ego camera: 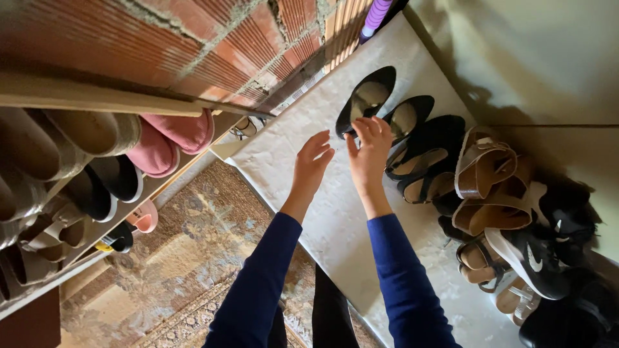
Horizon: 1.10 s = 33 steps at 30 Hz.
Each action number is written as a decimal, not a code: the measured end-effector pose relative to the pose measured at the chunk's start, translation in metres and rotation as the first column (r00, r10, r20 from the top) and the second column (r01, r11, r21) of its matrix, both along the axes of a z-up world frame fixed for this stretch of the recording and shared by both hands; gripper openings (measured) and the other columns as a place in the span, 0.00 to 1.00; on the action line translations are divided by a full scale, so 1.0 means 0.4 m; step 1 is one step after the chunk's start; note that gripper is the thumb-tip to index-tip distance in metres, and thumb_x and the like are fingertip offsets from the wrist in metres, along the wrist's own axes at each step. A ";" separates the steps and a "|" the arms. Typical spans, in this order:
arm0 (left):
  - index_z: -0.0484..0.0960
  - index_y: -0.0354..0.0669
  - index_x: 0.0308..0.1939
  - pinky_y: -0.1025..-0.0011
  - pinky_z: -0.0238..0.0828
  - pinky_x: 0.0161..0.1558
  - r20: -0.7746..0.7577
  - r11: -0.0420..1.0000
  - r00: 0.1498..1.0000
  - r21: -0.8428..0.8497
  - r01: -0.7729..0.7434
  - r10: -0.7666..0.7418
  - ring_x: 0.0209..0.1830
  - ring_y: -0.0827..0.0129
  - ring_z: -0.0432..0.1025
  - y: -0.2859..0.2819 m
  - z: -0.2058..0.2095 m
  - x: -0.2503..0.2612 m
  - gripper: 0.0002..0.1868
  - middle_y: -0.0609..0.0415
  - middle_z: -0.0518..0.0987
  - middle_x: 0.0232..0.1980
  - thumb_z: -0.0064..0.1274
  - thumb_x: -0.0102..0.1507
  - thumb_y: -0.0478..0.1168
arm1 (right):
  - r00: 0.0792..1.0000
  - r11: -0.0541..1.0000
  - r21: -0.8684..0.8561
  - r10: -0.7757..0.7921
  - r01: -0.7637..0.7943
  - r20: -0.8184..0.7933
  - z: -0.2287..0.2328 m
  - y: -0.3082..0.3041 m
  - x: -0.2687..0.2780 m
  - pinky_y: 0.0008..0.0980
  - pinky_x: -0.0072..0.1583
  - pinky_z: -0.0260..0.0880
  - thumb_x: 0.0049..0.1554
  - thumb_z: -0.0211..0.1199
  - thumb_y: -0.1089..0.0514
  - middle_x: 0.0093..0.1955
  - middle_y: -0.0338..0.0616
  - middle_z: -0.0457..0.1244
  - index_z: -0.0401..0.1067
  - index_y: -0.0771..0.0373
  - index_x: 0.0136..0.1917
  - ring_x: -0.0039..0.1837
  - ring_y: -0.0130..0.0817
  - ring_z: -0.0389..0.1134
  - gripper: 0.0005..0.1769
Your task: The person gathers various shoes from a white surface and places them onto a wooden shoe rack. They handle slippers, sandals, and flats one at a time, arranging them in pairs on the shelves.
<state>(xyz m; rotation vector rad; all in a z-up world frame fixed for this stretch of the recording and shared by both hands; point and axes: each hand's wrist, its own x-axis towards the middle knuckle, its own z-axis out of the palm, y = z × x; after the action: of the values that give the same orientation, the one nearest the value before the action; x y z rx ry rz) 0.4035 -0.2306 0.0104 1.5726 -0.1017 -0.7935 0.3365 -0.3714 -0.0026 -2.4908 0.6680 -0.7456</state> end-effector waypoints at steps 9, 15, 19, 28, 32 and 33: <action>0.66 0.53 0.74 0.49 0.66 0.65 0.343 0.984 0.939 0.174 -0.042 -0.021 0.70 0.47 0.66 0.127 0.111 -0.033 0.42 0.44 0.66 0.73 0.62 0.56 0.35 | 0.994 0.978 0.178 0.101 -0.107 0.040 0.130 0.201 -0.003 0.45 0.62 0.66 0.48 0.76 0.60 0.50 0.39 0.66 0.76 0.58 0.51 0.61 0.49 0.64 0.17; 0.65 0.53 0.74 0.49 0.64 0.67 0.433 0.986 0.899 0.106 -0.126 0.069 0.69 0.46 0.67 0.267 0.150 -0.050 0.49 0.46 0.67 0.73 0.70 0.50 0.34 | 0.988 0.952 0.270 0.153 -0.147 -0.003 0.220 0.372 -0.008 0.41 0.62 0.66 0.51 0.74 0.60 0.50 0.38 0.66 0.78 0.58 0.52 0.63 0.47 0.63 0.15; 0.71 0.51 0.70 0.56 0.66 0.66 0.462 0.972 0.870 0.063 -0.228 0.174 0.67 0.49 0.69 0.366 0.140 -0.059 0.44 0.48 0.71 0.69 0.72 0.51 0.33 | 0.980 0.949 0.244 0.198 -0.197 0.021 0.277 0.480 -0.005 0.41 0.61 0.67 0.52 0.74 0.61 0.48 0.39 0.66 0.78 0.59 0.53 0.61 0.46 0.63 0.15; 0.78 0.47 0.64 0.61 0.73 0.60 0.487 0.913 0.805 0.035 -0.406 0.339 0.63 0.50 0.72 0.646 0.214 -0.074 0.39 0.47 0.78 0.63 0.73 0.48 0.35 | 0.918 0.901 0.192 0.362 -0.389 0.161 0.362 0.741 0.018 0.43 0.58 0.69 0.48 0.76 0.63 0.49 0.41 0.65 0.77 0.60 0.53 0.58 0.47 0.63 0.18; 0.79 0.46 0.63 0.62 0.74 0.58 0.451 0.870 0.773 -0.017 -0.493 0.447 0.63 0.50 0.73 0.806 0.254 -0.087 0.39 0.46 0.79 0.62 0.74 0.48 0.35 | 0.868 0.848 0.200 0.454 -0.490 0.200 0.393 0.892 0.031 0.44 0.59 0.69 0.48 0.77 0.63 0.51 0.43 0.66 0.77 0.60 0.53 0.58 0.48 0.64 0.20; 0.79 0.44 0.63 0.62 0.75 0.58 0.428 0.857 0.770 -0.024 -0.514 0.473 0.62 0.49 0.73 0.849 0.272 -0.091 0.39 0.44 0.79 0.62 0.74 0.48 0.35 | 0.855 0.831 0.217 0.471 -0.513 0.216 0.404 0.932 0.033 0.44 0.59 0.69 0.48 0.76 0.63 0.52 0.43 0.66 0.76 0.61 0.54 0.59 0.47 0.65 0.20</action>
<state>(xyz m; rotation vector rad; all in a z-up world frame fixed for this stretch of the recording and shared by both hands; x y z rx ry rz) 0.3672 0.1090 0.1191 1.7359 0.0433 -0.0310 0.3496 0.0013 0.1591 -2.1822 0.0425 -0.5908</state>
